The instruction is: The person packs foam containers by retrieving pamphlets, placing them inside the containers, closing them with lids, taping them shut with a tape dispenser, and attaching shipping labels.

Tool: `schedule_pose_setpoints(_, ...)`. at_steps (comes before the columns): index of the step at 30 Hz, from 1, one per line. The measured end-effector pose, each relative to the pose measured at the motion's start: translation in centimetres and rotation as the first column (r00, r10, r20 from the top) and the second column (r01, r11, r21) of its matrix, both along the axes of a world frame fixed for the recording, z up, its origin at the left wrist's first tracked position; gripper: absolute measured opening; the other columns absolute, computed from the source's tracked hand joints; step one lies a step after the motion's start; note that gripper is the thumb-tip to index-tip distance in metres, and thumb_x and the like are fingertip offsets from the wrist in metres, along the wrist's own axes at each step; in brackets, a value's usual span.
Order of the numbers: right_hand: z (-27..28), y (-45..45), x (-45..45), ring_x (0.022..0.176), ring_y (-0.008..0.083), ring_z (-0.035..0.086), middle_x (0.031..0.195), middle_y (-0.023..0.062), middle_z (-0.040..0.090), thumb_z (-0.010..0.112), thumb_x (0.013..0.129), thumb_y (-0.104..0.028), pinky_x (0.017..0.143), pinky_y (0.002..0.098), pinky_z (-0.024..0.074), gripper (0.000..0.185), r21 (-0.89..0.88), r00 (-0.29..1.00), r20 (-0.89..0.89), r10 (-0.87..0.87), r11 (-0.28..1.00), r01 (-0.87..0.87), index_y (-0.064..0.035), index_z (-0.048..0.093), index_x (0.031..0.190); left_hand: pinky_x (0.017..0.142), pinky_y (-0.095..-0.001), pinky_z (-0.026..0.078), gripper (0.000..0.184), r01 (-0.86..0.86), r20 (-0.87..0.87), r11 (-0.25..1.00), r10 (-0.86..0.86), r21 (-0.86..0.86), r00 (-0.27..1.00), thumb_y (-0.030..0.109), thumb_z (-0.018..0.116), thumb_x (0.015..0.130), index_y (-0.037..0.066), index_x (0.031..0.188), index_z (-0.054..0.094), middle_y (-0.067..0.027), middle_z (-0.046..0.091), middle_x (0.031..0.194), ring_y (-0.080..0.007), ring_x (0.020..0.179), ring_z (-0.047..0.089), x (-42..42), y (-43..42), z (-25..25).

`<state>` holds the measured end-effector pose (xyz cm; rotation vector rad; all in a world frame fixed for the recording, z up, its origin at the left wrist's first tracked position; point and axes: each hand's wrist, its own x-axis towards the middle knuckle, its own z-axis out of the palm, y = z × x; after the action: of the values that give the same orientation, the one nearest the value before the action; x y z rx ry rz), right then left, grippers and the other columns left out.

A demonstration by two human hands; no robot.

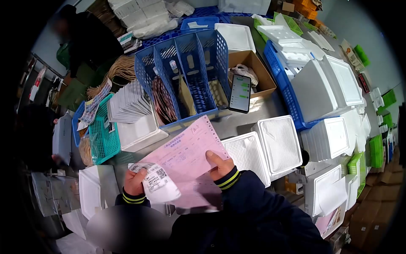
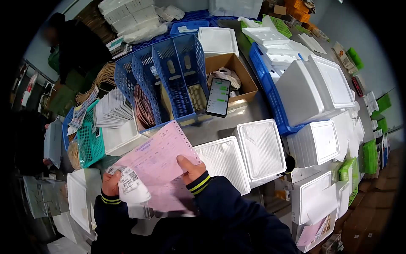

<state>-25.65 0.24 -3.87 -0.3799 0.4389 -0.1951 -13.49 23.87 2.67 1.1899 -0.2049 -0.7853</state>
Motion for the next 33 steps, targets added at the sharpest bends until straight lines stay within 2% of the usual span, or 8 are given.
schedule_pose_setpoints(18,-1.3,-2.3,-1.5,0.099,0.0217,0.055,0.110,0.0139,0.055,0.052,0.086,-0.008,0.086,0.0326,0.0436,0.036,-0.380,0.980,-0.189,-0.065,0.925,-0.012,0.0025,0.046,0.120,0.074,-0.0225,0.045,0.025,-0.210,0.319,0.951,0.130,0.228,0.939,0.004,0.053,0.085,-0.008,0.108,0.052,-0.0091,0.061,0.095,-0.0112,0.082,0.057,0.0,-0.8,-2.4)
schedule_pose_setpoints(20,-1.9,-2.6,-1.6,0.102,0.0198,0.052,0.114,0.0145,0.053,0.056,0.084,-0.011,0.082,0.0294,0.0436,0.045,-0.840,0.963,-0.039,-0.267,0.531,0.113,0.0025,0.041,0.124,0.074,-0.0222,0.045,0.025,-0.196,0.281,0.959,0.134,0.207,0.950,0.004,0.053,0.086,-0.008,0.107,0.052,-0.0085,0.061,0.095,-0.0106,0.082,0.057,-0.2,-1.3,-2.7)
schedule_pose_setpoints(22,1.6,-2.2,-2.0,0.101,0.0229,0.053,0.112,0.0145,0.054,0.062,0.076,-0.009,0.078,0.0303,0.0436,0.048,-0.997,0.895,0.013,-0.446,-0.075,-0.023,-0.0024,0.044,0.120,0.074,-0.0221,0.045,0.025,-0.203,0.237,0.962,0.157,0.183,0.959,0.004,0.053,0.086,-0.008,0.107,0.052,-0.0081,0.061,0.095,-0.0102,0.082,0.056,-0.4,-1.8,-3.0)
schedule_pose_setpoints(24,2.4,-1.6,-2.3,0.089,0.0173,0.057,0.100,0.0126,0.059,0.061,0.076,-0.006,0.073,0.0267,0.0445,0.035,-0.994,0.967,0.008,-0.255,-0.104,-0.019,0.0003,0.052,0.110,0.075,-0.0221,0.045,0.025,-0.146,0.244,0.961,0.087,0.234,0.966,0.004,0.053,0.086,-0.008,0.107,0.052,-0.0084,0.061,0.095,-0.0102,0.083,0.056,-0.5,-1.9,-3.1)
schedule_pose_setpoints(25,2.5,-0.2,-1.8,0.074,0.0157,0.059,0.085,0.0103,0.062,0.062,0.076,-0.007,0.065,0.0250,0.0460,0.024,-0.992,0.979,-0.031,-0.203,0.129,-0.004,0.0012,0.059,0.099,0.075,-0.0225,0.045,0.025,-0.131,0.210,0.970,0.087,0.207,0.974,0.004,0.053,0.086,-0.008,0.107,0.052,-0.0091,0.061,0.095,-0.0105,0.083,0.056,-0.8,-2.2,-3.0)
schedule_pose_setpoints(27,3.4,1.4,-1.5,0.068,0.0125,0.058,0.079,0.0077,0.063,0.064,0.078,-0.012,0.062,0.0237,0.0465,0.025,-0.965,0.974,-0.220,0.050,0.138,-0.225,0.0008,0.059,0.099,0.075,-0.0225,0.045,0.025,-0.102,0.216,0.974,0.058,0.201,0.975,0.004,0.053,0.085,-0.009,0.107,0.052,-0.0094,0.061,0.095,-0.0106,0.083,0.056,-1.4,-2.8,-2.7)
schedule_pose_setpoints(28,2.4,2.7,-1.4,0.067,0.0098,0.057,0.077,0.0055,0.062,0.065,0.079,-0.015,0.061,0.0225,0.0458,0.025,-0.875,0.945,-0.292,0.146,0.358,-0.326,0.0013,0.060,0.097,0.075,-0.0225,0.045,0.026,-0.076,0.220,0.977,0.031,0.200,0.975,0.004,0.053,0.085,-0.009,0.108,0.052,-0.0097,0.061,0.095,-0.0107,0.084,0.057,-1.8,-2.9,-2.7)
schedule_pose_setpoints(33,0.6,6.1,-2.4,0.064,0.0052,0.050,0.071,0.0004,0.058,0.063,0.081,-0.011,0.058,0.0204,0.0421,0.015,-0.776,0.955,-0.227,0.192,0.557,-0.296,0.0020,0.061,0.089,0.077,-0.0228,0.045,0.027,-0.025,0.161,0.985,-0.002,0.170,0.987,0.001,0.052,0.085,-0.009,0.109,0.051,-0.0107,0.061,0.096,-0.0120,0.085,0.057,-2.3,-2.4,-2.7)
